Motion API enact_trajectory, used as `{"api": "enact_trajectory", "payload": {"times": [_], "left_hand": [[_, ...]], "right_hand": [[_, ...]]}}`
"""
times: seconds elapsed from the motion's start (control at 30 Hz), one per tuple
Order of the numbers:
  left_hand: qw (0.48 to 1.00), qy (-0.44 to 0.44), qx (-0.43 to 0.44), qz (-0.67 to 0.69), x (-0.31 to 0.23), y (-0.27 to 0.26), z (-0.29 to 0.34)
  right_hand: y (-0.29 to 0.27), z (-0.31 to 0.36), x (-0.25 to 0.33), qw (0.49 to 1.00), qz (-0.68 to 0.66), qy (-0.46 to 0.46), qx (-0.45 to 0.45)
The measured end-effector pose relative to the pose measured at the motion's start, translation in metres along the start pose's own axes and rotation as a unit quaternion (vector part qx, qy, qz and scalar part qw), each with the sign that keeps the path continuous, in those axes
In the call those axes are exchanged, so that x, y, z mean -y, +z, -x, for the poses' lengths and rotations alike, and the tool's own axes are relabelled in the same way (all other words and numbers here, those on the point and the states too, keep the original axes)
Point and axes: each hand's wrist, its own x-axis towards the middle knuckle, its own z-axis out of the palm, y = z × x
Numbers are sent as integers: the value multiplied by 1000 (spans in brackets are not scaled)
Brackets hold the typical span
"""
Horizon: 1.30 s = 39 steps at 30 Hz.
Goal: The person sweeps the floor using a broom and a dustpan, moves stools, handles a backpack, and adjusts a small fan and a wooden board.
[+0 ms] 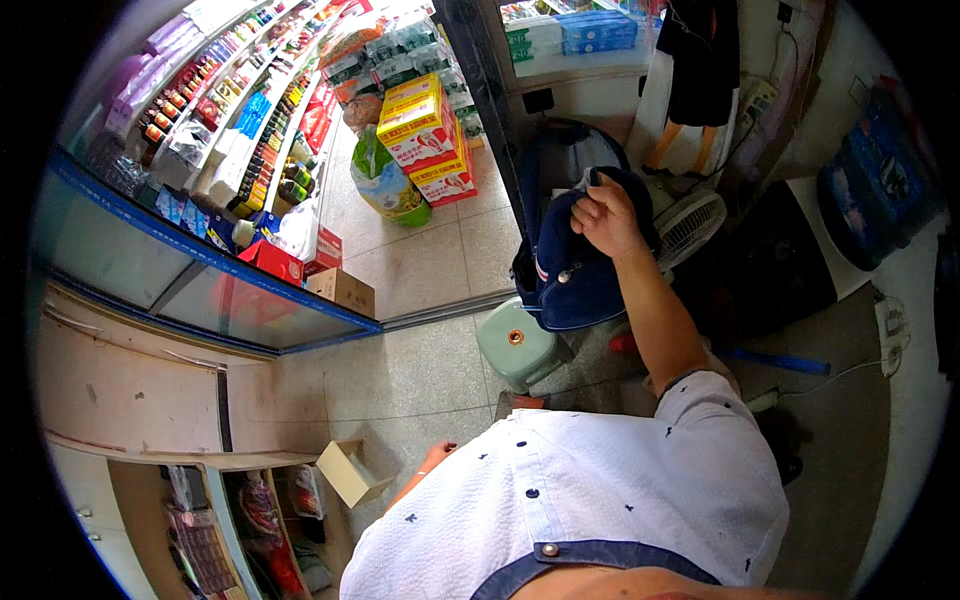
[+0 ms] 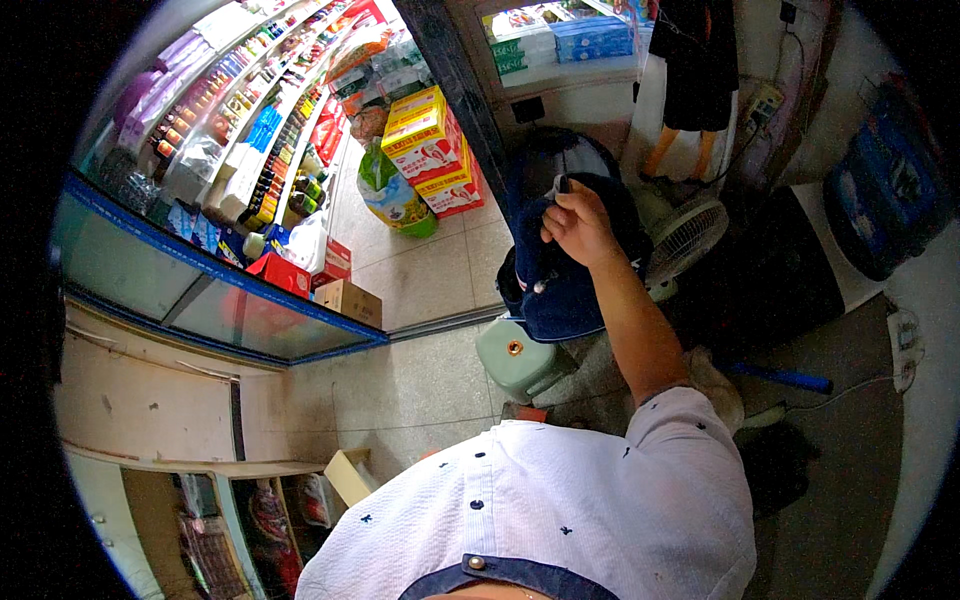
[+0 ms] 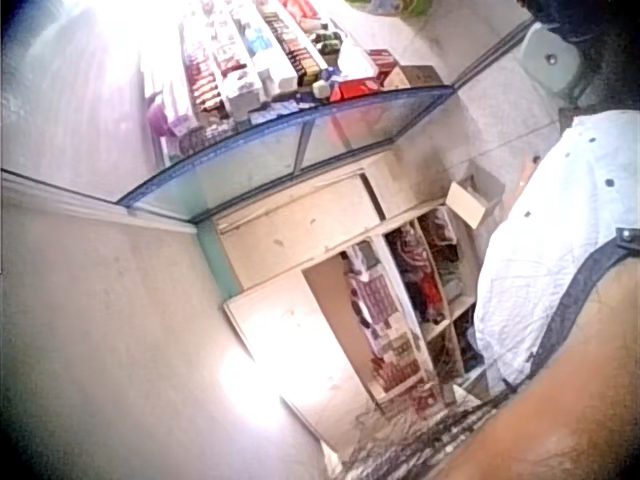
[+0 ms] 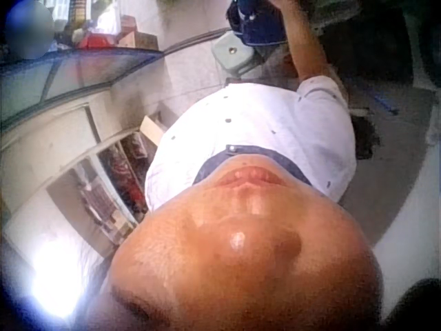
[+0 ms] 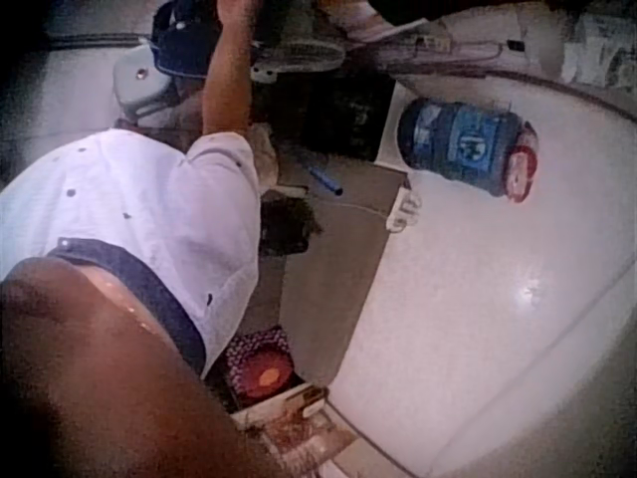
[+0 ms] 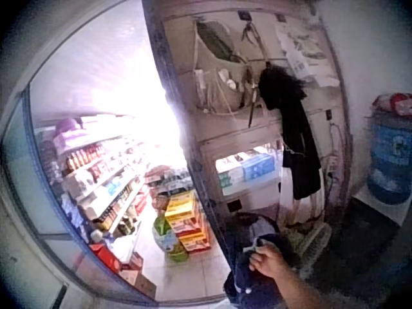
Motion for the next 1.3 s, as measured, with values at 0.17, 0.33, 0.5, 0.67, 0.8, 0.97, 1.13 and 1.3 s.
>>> {"api": "enact_trajectory", "payload": {"times": [0.17, 0.33, 0.5, 0.67, 0.8, 0.97, 1.13, 1.3], "left_hand": [[999, 11, 30, 18, 1, 8, -11], [995, -12, 25, 93, -57, -12, -14], [996, 55, 20, 68, -109, -18, 4], [996, 77, 47, 24, -114, -10, 8], [987, -16, 24, 161, -64, -2, 3], [971, 15, -20, 240, -143, -33, 12], [916, 109, -65, 381, -250, -98, -4], [888, 154, 34, 431, -352, -130, -15]], "right_hand": [[-16, -1, 10, 997, 22, -16, -66], [-44, -18, 20, 995, 13, -17, -101], [-33, -10, 21, 994, 12, -5, -106], [-25, -5, 40, 999, 26, -17, -39], [2, 12, 29, 999, 43, 9, -9], [19, 68, 16, 995, 85, 49, 12], [21, 111, -10, 994, 14, 80, 66], [48, 142, -39, 985, 22, 157, 70]]}}
